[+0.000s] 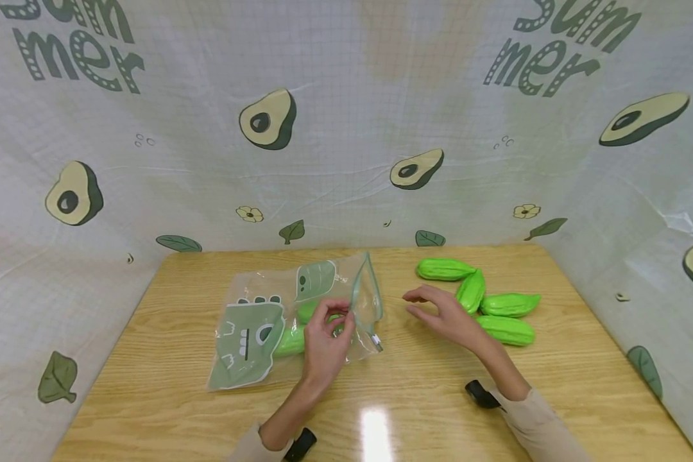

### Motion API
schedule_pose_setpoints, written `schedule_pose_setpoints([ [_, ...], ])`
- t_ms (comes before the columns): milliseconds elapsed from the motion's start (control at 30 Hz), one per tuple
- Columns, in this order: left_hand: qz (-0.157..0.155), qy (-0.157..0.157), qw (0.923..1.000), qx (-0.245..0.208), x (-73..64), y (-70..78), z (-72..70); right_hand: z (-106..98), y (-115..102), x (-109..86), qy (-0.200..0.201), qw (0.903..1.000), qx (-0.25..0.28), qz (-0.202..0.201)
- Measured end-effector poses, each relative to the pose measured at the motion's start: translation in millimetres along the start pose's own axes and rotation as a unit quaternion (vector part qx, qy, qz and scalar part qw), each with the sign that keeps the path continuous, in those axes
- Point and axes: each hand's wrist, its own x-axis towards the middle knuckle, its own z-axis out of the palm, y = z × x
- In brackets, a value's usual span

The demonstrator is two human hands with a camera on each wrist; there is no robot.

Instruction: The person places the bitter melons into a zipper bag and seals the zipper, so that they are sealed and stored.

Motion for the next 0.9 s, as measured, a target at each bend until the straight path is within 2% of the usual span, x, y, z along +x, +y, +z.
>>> schedule_pose_setpoints([
  [167,0.001,-0.001,1.0,0.001,-0.1,0.2,0.5,-4.1,1.6,-6.7,0.015,0.9997,-0.021,0.004],
  [400,0.0,-0.003,1.0,-0.005,-0.2,-0.6,1.0,-10.8,4.6,-17.1,0.04,0.9982,-0.042,-0.014],
  [667,0.004,-0.001,1.0,-0.008,-0.2,-2.5,1.0,-20.6,7.1,-29.5,0.047,0.9981,-0.039,-0.004],
  [900,0.002,-0.001,1.0,-0.002,-0.5,-2.0,0.6,-26.8,12.6,-40.7,0.061,0.9963,-0.06,-0.01],
])
